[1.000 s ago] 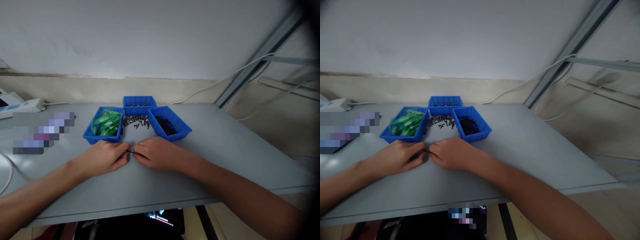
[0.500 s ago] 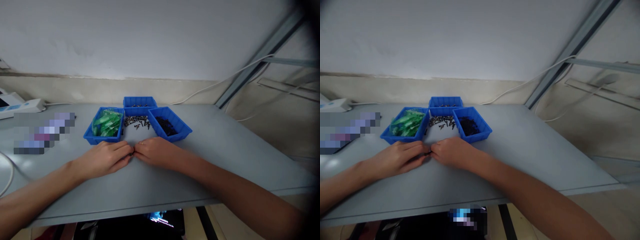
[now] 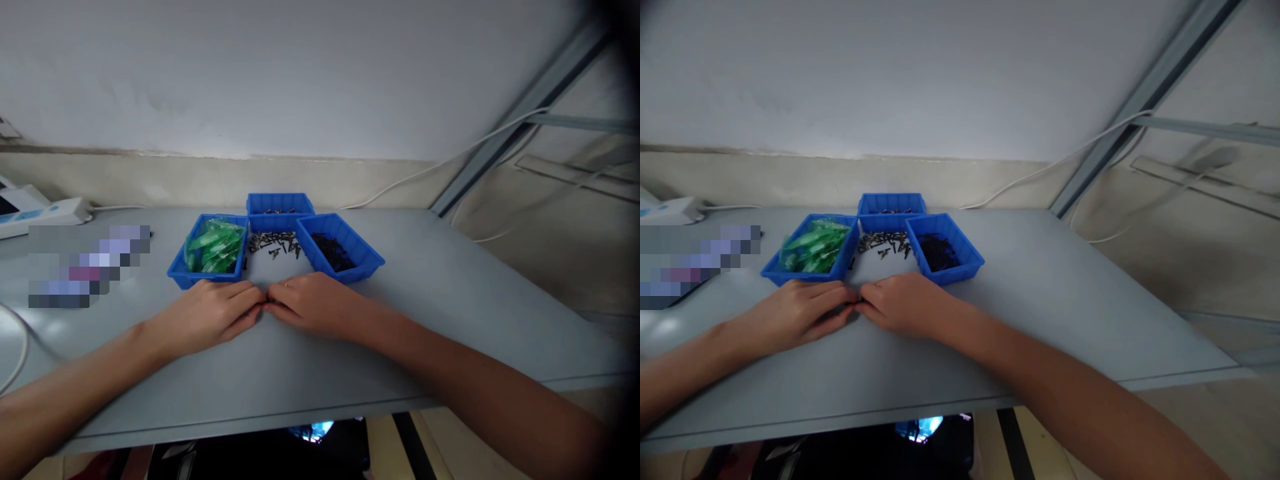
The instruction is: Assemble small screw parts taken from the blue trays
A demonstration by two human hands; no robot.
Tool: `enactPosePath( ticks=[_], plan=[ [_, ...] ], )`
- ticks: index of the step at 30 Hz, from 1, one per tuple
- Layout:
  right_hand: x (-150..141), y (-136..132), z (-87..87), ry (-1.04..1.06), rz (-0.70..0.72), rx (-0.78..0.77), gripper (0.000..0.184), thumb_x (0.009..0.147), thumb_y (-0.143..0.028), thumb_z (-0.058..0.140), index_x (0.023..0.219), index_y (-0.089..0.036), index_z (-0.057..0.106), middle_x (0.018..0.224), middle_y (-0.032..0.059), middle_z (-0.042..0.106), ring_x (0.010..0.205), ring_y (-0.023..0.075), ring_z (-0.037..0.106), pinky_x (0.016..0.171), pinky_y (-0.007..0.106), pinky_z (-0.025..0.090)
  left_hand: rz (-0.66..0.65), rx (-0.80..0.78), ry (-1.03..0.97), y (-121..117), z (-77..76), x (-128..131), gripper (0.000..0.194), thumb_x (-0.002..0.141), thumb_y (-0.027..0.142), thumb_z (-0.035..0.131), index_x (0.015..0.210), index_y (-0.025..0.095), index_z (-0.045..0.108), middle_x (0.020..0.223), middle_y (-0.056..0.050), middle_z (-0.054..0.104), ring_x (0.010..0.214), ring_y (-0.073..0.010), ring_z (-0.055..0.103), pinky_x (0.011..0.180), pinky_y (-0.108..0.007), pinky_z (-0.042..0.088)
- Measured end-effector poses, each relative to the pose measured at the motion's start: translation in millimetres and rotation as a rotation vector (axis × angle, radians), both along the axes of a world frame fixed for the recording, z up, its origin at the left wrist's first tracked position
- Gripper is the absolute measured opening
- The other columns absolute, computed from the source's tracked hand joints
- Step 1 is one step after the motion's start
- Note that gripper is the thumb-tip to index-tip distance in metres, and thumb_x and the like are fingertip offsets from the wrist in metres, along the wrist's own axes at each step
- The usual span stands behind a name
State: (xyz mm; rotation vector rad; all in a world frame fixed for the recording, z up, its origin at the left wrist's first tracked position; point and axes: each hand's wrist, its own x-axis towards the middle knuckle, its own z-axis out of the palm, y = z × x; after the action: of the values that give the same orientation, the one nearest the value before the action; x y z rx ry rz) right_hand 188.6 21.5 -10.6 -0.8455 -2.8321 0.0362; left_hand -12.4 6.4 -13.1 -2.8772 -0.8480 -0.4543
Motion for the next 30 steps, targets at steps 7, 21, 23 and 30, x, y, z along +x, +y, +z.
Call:
enactPosePath(
  ticks=[7, 21, 23, 30],
  plan=[
    [0.7, 0.2, -1.5, -0.014, -0.005, 0.027, 0.020, 0.088, -0.027, 0.038, 0.085, -0.016, 0.054, 0.072, 0.0026, 0.063, 0.059, 0.0132, 0.054, 0.052, 0.026, 0.028, 0.113, -0.069, 0.102, -0.8, -0.6, 2.1, 0.024, 0.089, 0.028, 0.034, 0.076, 0.016, 0.051, 0.065, 0.001, 0.056, 0.054, -0.0111, 0.055, 0.048, -0.023, 0.037],
    [-0.2, 0.8, -7.2, -0.078, 0.053, 0.035, 0.026, 0.091, -0.022, 0.032, 0.084, -0.015, 0.056, 0.079, 0.0050, 0.063, 0.069, 0.0136, 0.056, 0.060, 0.026, 0.036, 0.025, -0.058, 0.014, -0.8, -1.1, 0.8, 0.028, 0.092, 0.027, 0.032, 0.083, 0.016, 0.056, 0.068, 0.000, 0.057, 0.059, -0.0114, 0.056, 0.053, -0.023, 0.041],
    [-0.5, 0.6, -8.5, -0.083, 0.081, 0.048, 0.027, 0.092, -0.021, 0.030, 0.085, -0.014, 0.056, 0.078, 0.0051, 0.063, 0.068, 0.0135, 0.056, 0.060, 0.027, 0.036, 0.001, -0.042, 0.002, -1.3, -1.0, 0.6, 0.027, 0.092, 0.027, 0.033, 0.084, 0.016, 0.056, 0.067, 0.000, 0.057, 0.058, -0.0112, 0.056, 0.052, -0.023, 0.041],
    [0.4, 0.5, -3.3, -0.037, 0.003, 0.013, 0.025, 0.090, -0.027, 0.037, 0.080, -0.014, 0.056, 0.075, 0.0040, 0.063, 0.065, 0.0138, 0.056, 0.056, 0.026, 0.033, 0.038, -0.041, 0.043, -0.7, 2.4, 1.2, 0.028, 0.091, 0.027, 0.031, 0.077, 0.016, 0.053, 0.062, 0.001, 0.056, 0.055, -0.0115, 0.056, 0.049, -0.024, 0.038]
  ],
)
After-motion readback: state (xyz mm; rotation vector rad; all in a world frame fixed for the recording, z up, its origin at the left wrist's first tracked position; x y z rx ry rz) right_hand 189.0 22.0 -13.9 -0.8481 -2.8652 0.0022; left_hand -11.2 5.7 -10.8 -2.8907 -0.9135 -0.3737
